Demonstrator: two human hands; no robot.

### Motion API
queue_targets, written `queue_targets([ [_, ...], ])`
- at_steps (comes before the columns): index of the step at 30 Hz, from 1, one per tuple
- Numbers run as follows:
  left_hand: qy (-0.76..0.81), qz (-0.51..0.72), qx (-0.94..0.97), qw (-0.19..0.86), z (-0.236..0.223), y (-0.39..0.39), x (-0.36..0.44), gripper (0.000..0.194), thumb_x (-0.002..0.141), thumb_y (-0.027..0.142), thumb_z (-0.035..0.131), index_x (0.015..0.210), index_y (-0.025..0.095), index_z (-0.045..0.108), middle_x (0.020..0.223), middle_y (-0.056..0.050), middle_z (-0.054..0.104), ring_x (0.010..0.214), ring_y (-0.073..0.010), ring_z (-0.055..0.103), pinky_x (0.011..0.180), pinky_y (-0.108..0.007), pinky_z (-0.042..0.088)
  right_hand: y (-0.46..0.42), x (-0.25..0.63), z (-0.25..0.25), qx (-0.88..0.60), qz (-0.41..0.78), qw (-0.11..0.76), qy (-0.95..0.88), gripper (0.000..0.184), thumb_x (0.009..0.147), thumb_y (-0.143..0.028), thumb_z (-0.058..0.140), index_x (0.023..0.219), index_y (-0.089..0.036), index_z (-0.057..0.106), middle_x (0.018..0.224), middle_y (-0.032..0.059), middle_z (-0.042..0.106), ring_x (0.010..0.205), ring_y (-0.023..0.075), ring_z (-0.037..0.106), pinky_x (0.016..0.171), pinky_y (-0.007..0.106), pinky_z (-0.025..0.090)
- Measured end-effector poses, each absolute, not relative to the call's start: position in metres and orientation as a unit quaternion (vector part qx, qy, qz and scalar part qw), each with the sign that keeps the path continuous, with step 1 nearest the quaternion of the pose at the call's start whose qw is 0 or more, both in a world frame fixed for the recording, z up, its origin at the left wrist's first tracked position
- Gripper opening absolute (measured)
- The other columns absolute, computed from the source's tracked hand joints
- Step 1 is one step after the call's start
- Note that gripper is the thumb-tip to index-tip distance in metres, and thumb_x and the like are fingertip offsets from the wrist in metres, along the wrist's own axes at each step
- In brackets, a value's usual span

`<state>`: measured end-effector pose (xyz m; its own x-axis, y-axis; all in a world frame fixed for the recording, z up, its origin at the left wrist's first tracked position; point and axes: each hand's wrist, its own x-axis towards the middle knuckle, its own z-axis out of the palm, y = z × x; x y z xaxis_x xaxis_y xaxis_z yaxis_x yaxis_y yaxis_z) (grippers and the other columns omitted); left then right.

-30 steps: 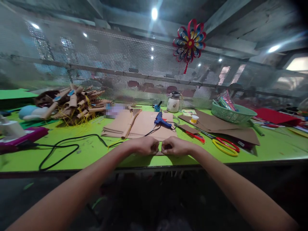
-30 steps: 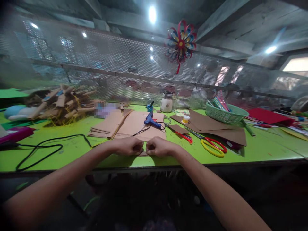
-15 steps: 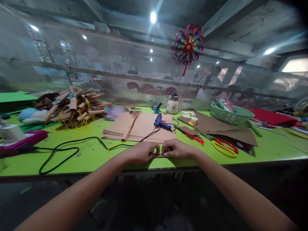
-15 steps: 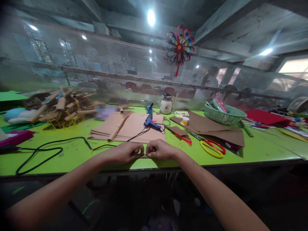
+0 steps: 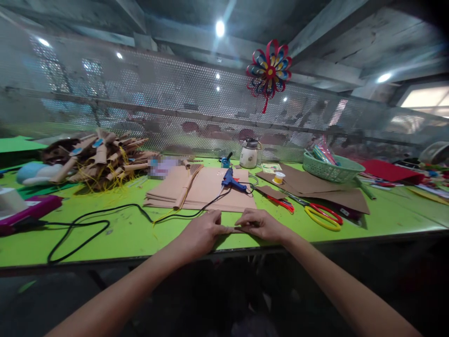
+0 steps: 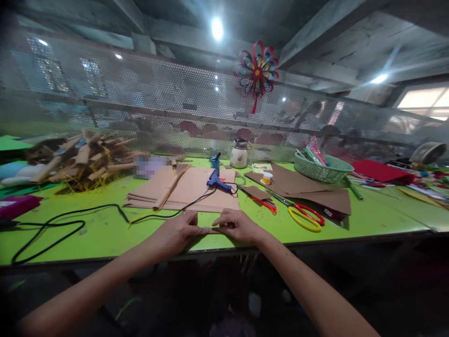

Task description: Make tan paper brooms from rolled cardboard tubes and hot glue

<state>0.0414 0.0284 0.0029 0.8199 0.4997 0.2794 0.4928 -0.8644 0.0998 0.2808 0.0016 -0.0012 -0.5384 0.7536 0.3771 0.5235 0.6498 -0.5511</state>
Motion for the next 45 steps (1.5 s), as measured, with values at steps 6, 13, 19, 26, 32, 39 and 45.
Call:
queue_targets([
  [6,0.245,0.131,0.961,-0.017,0.007,0.022,0.038,0.051,0.084,0.014,0.048,0.128,0.040,0.051,0.083,-0.004,0.046,0.078,-0.0177,0.046,0.066,-0.027,0.036,-0.011,0.279,0.002,-0.359,0.147,0.290,-0.875,0.026,0.092,-0.025,0.048,0.103,-0.021,0.070,0.087,0.0071,0.058,0.082,0.0153,0.056,0.074,0.026,0.045],
  [13,0.247,0.118,0.961,-0.045,0.011,0.017,0.036,0.065,0.082,0.006,0.047,0.134,0.045,0.039,0.081,-0.003,0.045,0.077,-0.0182,0.045,0.063,-0.027,0.034,-0.019,0.275,0.006,-0.362,0.106,0.263,-0.888,0.026,0.091,-0.023,0.050,0.110,-0.023,0.068,0.090,0.0078,0.057,0.085,0.0173,0.053,0.075,0.029,0.045],
  [19,0.252,0.123,0.958,-0.059,0.013,0.010,0.036,0.058,0.086,0.009,0.042,0.135,0.041,0.039,0.082,-0.003,0.046,0.078,-0.0179,0.045,0.064,-0.027,0.035,-0.020,0.274,0.002,-0.348,0.065,0.262,-0.898,0.024,0.091,-0.023,0.048,0.105,-0.021,0.068,0.086,0.0085,0.058,0.083,0.0190,0.050,0.073,0.032,0.043],
  [26,0.270,0.123,0.953,-0.060,0.012,0.002,0.028,0.060,0.084,0.008,0.044,0.136,0.037,0.038,0.087,-0.004,0.049,0.081,-0.0200,0.045,0.069,-0.031,0.038,-0.022,0.276,0.002,-0.355,0.052,0.253,-0.898,0.022,0.092,-0.022,0.047,0.095,-0.017,0.068,0.086,0.0085,0.057,0.084,0.0194,0.048,0.076,0.034,0.042],
  [32,0.266,0.109,0.955,-0.071,0.014,0.003,0.026,0.058,0.081,0.004,0.042,0.131,0.034,0.045,0.087,-0.006,0.050,0.081,-0.0218,0.043,0.070,-0.034,0.037,-0.027,0.277,0.004,-0.362,0.056,0.236,-0.900,0.023,0.092,-0.022,0.046,0.098,-0.016,0.068,0.089,0.0092,0.057,0.087,0.0198,0.048,0.077,0.034,0.042],
  [39,0.279,0.115,0.951,-0.067,0.013,-0.001,0.025,0.052,0.079,0.003,0.043,0.123,0.027,0.052,0.090,-0.007,0.052,0.086,-0.0228,0.044,0.074,-0.035,0.038,-0.039,0.283,0.006,-0.378,0.076,0.236,-0.892,0.023,0.093,-0.022,0.045,0.104,-0.017,0.065,0.097,0.0107,0.059,0.095,0.0211,0.048,0.083,0.035,0.043],
  [45,0.275,0.117,0.953,-0.054,0.009,-0.002,0.017,0.046,0.075,-0.001,0.045,0.114,0.020,0.057,0.096,-0.008,0.057,0.092,-0.0230,0.046,0.081,-0.037,0.040,-0.043,0.283,0.005,-0.386,0.079,0.245,-0.886,0.024,0.094,-0.021,0.043,0.103,-0.017,0.065,0.099,0.0107,0.059,0.096,0.0208,0.049,0.083,0.036,0.044],
])
